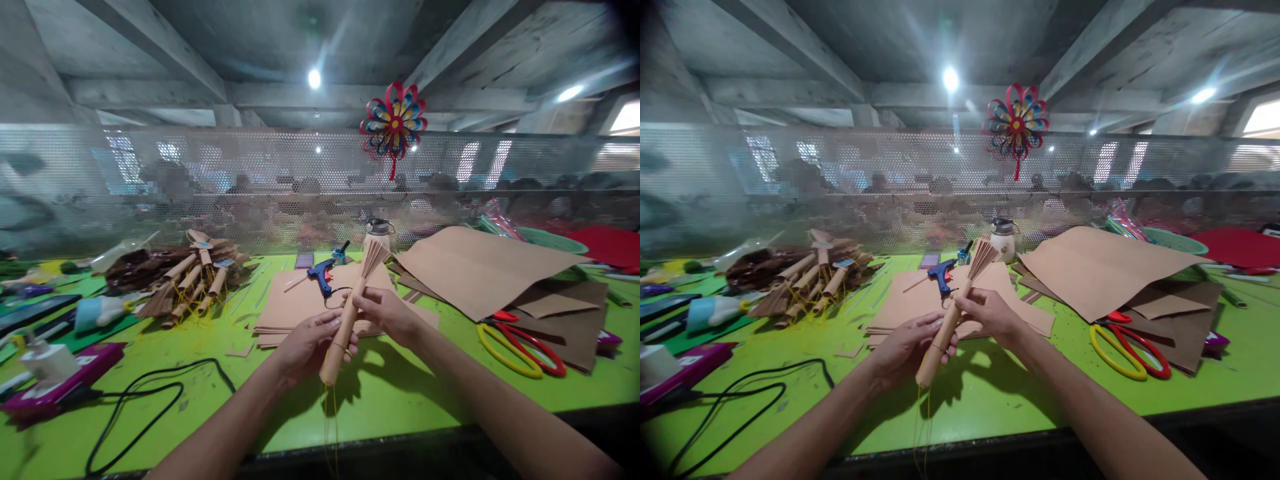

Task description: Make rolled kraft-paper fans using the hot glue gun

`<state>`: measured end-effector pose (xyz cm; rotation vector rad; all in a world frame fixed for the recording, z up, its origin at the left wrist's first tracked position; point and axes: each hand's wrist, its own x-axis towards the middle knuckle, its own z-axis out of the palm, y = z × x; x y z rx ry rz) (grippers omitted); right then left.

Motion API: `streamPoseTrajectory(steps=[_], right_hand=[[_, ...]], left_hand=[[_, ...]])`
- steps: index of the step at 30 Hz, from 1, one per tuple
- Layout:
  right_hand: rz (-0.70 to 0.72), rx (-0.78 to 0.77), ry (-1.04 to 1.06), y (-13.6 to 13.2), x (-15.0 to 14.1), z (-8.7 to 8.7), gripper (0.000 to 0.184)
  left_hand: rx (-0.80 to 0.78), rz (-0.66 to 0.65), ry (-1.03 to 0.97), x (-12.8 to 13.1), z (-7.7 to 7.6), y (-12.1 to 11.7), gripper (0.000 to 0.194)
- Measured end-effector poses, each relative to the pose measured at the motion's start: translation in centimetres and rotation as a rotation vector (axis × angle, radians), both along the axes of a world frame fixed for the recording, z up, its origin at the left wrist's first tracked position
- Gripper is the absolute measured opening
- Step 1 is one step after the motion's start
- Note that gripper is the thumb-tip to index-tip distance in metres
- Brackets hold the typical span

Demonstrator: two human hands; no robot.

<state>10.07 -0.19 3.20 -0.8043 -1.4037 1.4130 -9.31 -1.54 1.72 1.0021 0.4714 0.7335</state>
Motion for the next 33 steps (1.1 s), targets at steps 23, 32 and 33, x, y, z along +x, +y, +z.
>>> streamPoseTrajectory(steps=[23, 32, 33], right_hand=[[0.295, 0.008, 0.087, 1.1, -0.2, -0.3, 0.042], [0.059, 0.064, 0.090, 1.8, 0.4, -1.0, 0.039], [0.018, 0.054, 0.067, 1.8, 0.3, -1.2, 0.038]], left_hand=[[-0.035, 0.051, -0.037, 0.4, -0.4, -0.3, 0.029], [0.084, 0.255, 0.022, 1.0, -0.4, -0.1, 0.037], [0.084, 0.282, 0.026, 1.1, -0.4, 0.0, 0.038]])
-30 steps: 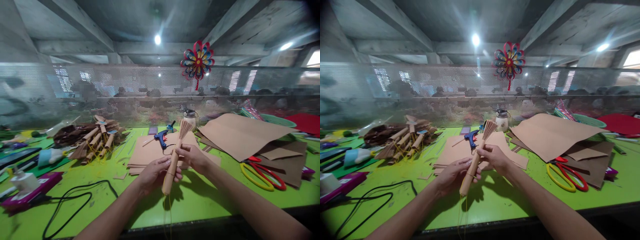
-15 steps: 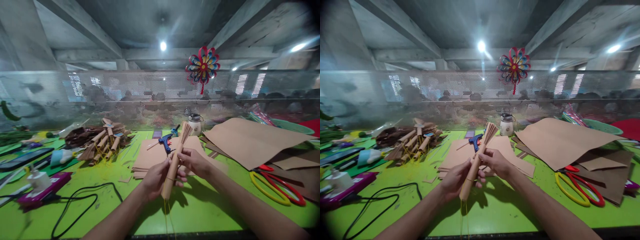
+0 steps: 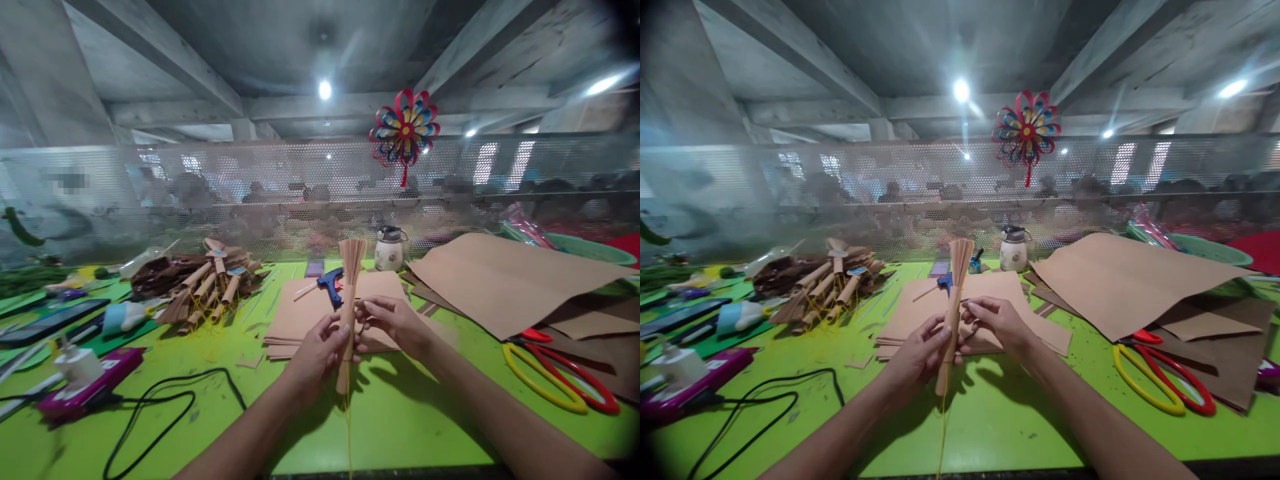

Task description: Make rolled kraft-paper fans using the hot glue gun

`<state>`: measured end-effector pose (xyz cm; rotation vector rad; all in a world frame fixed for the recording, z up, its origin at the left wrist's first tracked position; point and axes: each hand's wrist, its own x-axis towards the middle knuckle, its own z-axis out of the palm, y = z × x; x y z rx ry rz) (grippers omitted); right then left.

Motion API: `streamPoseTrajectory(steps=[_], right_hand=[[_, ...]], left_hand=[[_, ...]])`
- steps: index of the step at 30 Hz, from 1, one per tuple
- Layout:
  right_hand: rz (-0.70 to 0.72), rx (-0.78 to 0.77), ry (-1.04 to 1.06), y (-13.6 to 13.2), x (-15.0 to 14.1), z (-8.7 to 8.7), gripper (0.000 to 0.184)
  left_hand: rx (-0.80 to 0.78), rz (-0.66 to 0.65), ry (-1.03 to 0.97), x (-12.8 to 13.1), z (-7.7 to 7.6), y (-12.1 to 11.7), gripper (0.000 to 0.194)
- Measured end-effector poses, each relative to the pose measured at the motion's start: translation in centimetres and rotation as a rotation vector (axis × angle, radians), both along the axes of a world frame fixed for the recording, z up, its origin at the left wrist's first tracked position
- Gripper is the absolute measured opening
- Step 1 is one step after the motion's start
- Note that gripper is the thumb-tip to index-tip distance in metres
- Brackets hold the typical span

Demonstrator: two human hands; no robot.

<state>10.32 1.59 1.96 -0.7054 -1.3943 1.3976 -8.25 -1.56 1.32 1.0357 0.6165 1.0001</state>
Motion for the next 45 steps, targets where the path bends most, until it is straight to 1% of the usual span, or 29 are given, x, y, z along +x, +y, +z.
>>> streamPoseTrajectory(steps=[2, 6, 9, 11, 14, 17, 19, 21, 23, 28, 30, 32, 35, 37, 39, 40, 41, 43, 44, 45], right_hand=[[-0.052, -0.020, -0.067, 0.0, -0.4, -0.5, 0.040], [-0.111, -0.015, -0.224, -0.4, -1.1, -1.5, 0.043], [-0.166, -0.018, -0.259, -0.9, -1.6, -2.0, 0.041], [-0.106, -0.036, -0.268, -1.2, -2.2, -2.4, 0.039], [0.097, -0.075, -0.256, -1.8, -3.5, -3.0, 0.035], [0.280, -0.118, -0.159, -2.6, -4.6, -3.7, 0.039], [0.355, -0.198, -0.136, -3.1, -5.1, -4.1, 0.041], [0.403, -0.289, -0.161, -3.6, -5.4, -4.6, 0.044], [0.432, -0.332, -0.181, -4.0, -5.5, -5.1, 0.049], [0.495, -0.299, -0.266, -4.5, -5.6, -5.5, 0.053], [0.528, -0.298, -0.301, -4.6, -5.6, -5.6, 0.054], [0.530, -0.294, -0.320, -4.7, -5.6, -5.8, 0.053], [0.519, -0.285, -0.378, -4.9, -5.7, -5.7, 0.055], [0.516, -0.262, -0.439, -5.2, -5.8, -5.3, 0.057], [0.468, -0.166, -0.509, -5.4, -5.7, -4.6, 0.054], [0.404, -0.077, -0.566, -5.4, -5.7, -4.2, 0.050], [0.311, 0.033, -0.633, -5.4, -5.5, -3.7, 0.044], [0.088, 0.252, -0.748, -5.2, -5.2, -2.9, 0.036], [-0.006, 0.324, -0.778, -5.0, -5.1, -2.5, 0.034], [-0.073, 0.358, -0.780, -4.9, -5.0, -2.2, 0.033]], left_hand=[[0.003, 0.059, 0.003, 0.1, 0.0, 0.1, 0.038], [0.018, 0.245, 0.065, -0.1, -0.1, 0.3, 0.039], [0.046, 0.345, 0.109, -0.4, 0.2, 0.3, 0.043], [0.077, 0.390, 0.095, -0.4, 0.4, 0.3, 0.044], [0.108, 0.427, 0.090, -0.4, 0.7, 0.2, 0.042], [0.100, 0.419, 0.083, -0.3, 0.9, 0.1, 0.043], [0.096, 0.398, 0.033, -0.4, 1.0, 0.3, 0.041], [0.114, 0.384, -0.037, -0.6, 1.2, 0.5, 0.037], [0.136, 0.393, -0.099, -0.9, 1.4, 0.8, 0.034], [0.105, 0.469, -0.140, -1.9, 2.1, 1.3, 0.021], [0.083, 0.499, -0.134, -2.1, 2.3, 1.5, 0.016], [0.067, 0.514, -0.135, -2.2, 2.3, 1.6, 0.013], [0.067, 0.508, -0.152, -2.2, 2.1, 1.7, 0.014], [0.077, 0.503, -0.167, -2.1, 2.0, 1.8, 0.015], [0.081, 0.509, -0.176, -2.1, 1.9, 1.7, 0.015], [0.081, 0.515, -0.176, -2.0, 1.9, 1.7, 0.015], [0.080, 0.522, -0.171, -2.0, 1.9, 1.7, 0.015], [0.083, 0.529, -0.154, -2.0, 1.9, 1.8, 0.016], [0.084, 0.529, -0.144, -2.0, 1.9, 1.8, 0.017], [0.084, 0.524, -0.135, -2.0, 1.8, 1.8, 0.017]])
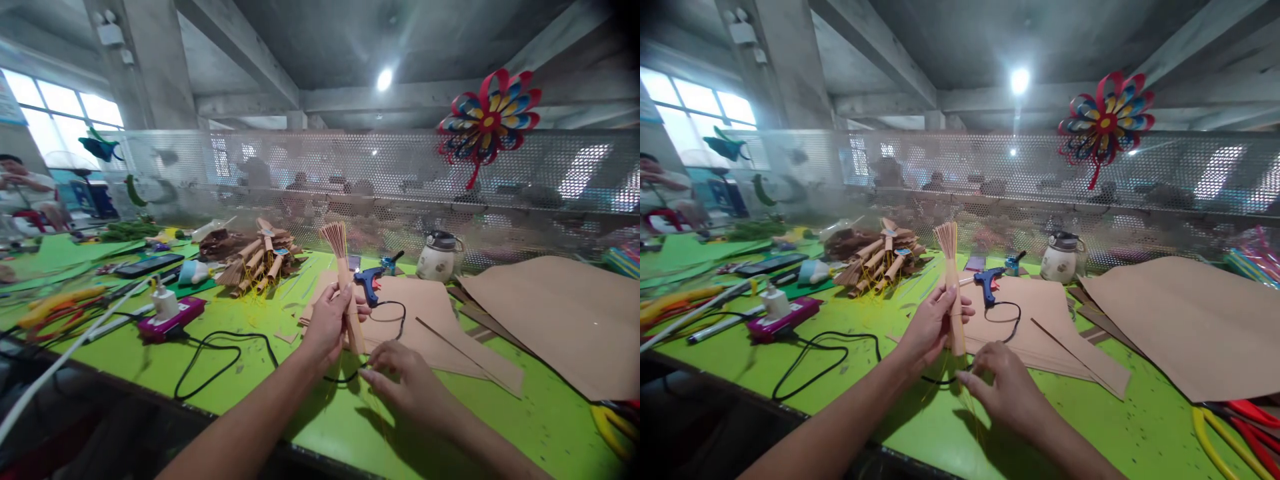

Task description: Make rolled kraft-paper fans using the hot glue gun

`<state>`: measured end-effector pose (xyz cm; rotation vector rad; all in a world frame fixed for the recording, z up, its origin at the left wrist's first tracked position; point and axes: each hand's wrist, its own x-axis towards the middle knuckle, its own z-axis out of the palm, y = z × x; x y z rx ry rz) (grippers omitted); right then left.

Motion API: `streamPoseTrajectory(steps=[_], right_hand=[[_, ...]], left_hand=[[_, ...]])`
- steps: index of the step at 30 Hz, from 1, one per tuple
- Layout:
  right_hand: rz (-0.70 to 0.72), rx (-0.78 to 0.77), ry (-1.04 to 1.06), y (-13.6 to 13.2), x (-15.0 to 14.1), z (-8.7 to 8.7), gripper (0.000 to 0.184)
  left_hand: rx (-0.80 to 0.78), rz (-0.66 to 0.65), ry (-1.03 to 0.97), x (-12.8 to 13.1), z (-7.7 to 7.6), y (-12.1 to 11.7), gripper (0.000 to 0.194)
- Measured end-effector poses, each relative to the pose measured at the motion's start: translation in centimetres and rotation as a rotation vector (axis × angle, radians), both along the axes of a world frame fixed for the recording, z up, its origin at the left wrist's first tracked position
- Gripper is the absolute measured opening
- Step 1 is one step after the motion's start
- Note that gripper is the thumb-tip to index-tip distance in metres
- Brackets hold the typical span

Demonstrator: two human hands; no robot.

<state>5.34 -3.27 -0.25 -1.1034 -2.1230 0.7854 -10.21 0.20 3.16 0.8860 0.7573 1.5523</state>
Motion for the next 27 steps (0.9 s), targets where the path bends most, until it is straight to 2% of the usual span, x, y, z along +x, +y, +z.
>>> streamPoseTrajectory(steps=[2, 4, 7, 11, 19, 27], right_hand=[[-0.016, -0.028, 0.061, 0.3, 0.0, 0.3, 0.033], [0.036, -0.161, 0.139, 0.4, -0.2, 0.3, 0.035], [0.130, -0.339, 0.238, 0.2, -0.7, -0.5, 0.043], [0.166, -0.450, 0.289, 0.0, -1.0, -1.4, 0.049], [0.259, -0.374, 0.431, 0.5, -0.3, -0.2, 0.038], [0.261, -0.474, 0.516, 0.9, -0.8, -1.7, 0.039]], left_hand=[[-0.009, -0.016, 0.015, 0.2, -0.1, -0.1, 0.019], [-0.017, -0.036, 0.031, 0.4, 0.0, -0.4, 0.022], [-0.023, -0.048, 0.045, 0.7, 0.2, -0.8, 0.025], [-0.021, -0.039, 0.036, 0.7, 0.4, -1.1, 0.022], [-0.009, -0.136, 0.024, 0.6, 0.0, -1.4, 0.023], [0.045, -0.206, 0.060, 1.0, 0.5, -2.4, 0.030]])
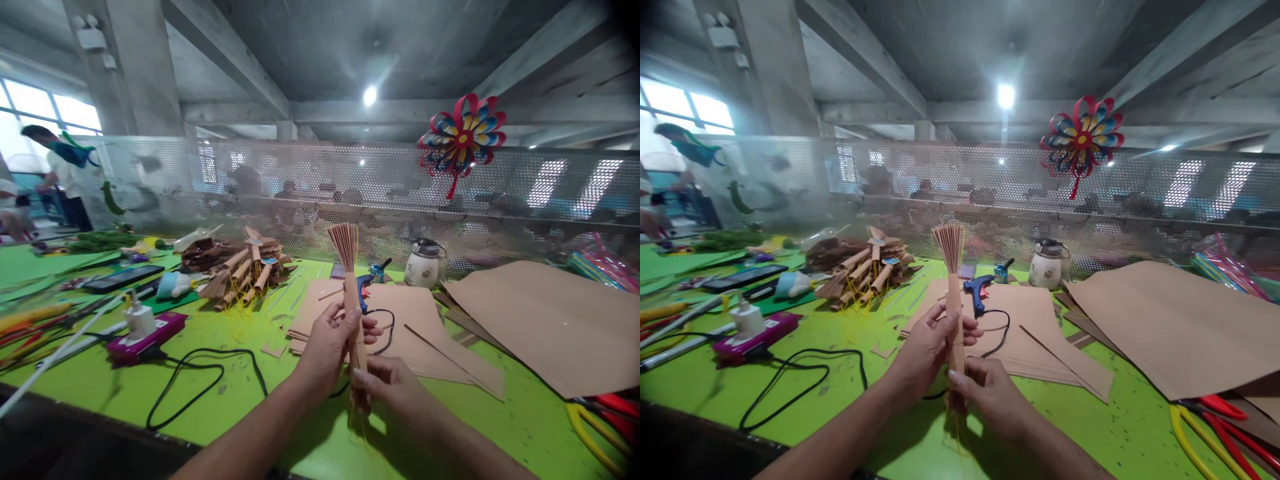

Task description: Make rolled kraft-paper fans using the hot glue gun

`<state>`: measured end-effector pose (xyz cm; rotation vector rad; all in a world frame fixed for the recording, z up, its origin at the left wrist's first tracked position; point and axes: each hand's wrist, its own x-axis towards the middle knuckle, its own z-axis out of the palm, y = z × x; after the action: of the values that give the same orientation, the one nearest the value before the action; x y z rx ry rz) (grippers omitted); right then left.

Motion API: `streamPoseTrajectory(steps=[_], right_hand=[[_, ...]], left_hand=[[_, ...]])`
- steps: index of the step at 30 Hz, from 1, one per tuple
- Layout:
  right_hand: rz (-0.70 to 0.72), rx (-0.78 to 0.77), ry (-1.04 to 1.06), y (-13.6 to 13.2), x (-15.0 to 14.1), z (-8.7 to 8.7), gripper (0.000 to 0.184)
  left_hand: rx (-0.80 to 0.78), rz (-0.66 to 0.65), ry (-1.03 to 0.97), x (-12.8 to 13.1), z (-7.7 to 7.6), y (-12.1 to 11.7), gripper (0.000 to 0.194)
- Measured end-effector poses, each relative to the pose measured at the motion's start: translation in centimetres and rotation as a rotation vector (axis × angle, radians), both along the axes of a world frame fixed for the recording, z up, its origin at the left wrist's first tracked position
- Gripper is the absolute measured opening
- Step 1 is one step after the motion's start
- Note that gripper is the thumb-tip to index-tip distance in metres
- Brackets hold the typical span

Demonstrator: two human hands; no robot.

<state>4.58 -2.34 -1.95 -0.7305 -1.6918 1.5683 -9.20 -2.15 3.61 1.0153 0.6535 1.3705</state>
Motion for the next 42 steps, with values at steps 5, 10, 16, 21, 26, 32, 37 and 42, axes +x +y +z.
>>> streamPoseTrajectory(steps=[5, 10, 16, 21, 26, 32, 37, 42], right_hand=[[0.034, -0.047, 0.056, 0.02, -0.04, -0.41, 0.037], [0.045, -0.083, 0.051, -0.08, 0.05, -0.58, 0.039], [0.083, -0.143, 0.080, -0.21, 0.05, -0.79, 0.039], [0.102, -0.224, 0.120, -0.21, 0.17, -0.71, 0.038], [0.167, -0.282, 0.158, -0.16, 0.35, -0.37, 0.038], [0.089, -0.240, 0.091, -0.05, 0.37, -0.48, 0.040], [0.103, -0.237, 0.081, -0.06, 0.26, -0.96, 0.039], [0.115, -0.243, 0.074, -0.24, 0.19, -0.92, 0.039]], left_hand=[[0.003, -0.013, -0.012, -0.03, 0.03, -0.09, 0.028], [-0.002, -0.016, -0.004, -0.09, 0.03, -0.03, 0.026], [-0.046, -0.025, -0.007, -0.18, 0.07, 0.04, 0.026], [-0.085, -0.083, -0.019, -0.42, -0.08, 0.21, 0.032], [-0.066, -0.108, 0.023, -0.72, -0.15, 0.33, 0.030], [-0.037, 0.019, 0.133, -0.46, -0.28, 0.44, 0.030], [-0.039, 0.091, 0.185, -0.59, -0.43, 0.63, 0.032], [-0.063, 0.074, 0.186, -0.75, -0.65, 0.80, 0.035]])
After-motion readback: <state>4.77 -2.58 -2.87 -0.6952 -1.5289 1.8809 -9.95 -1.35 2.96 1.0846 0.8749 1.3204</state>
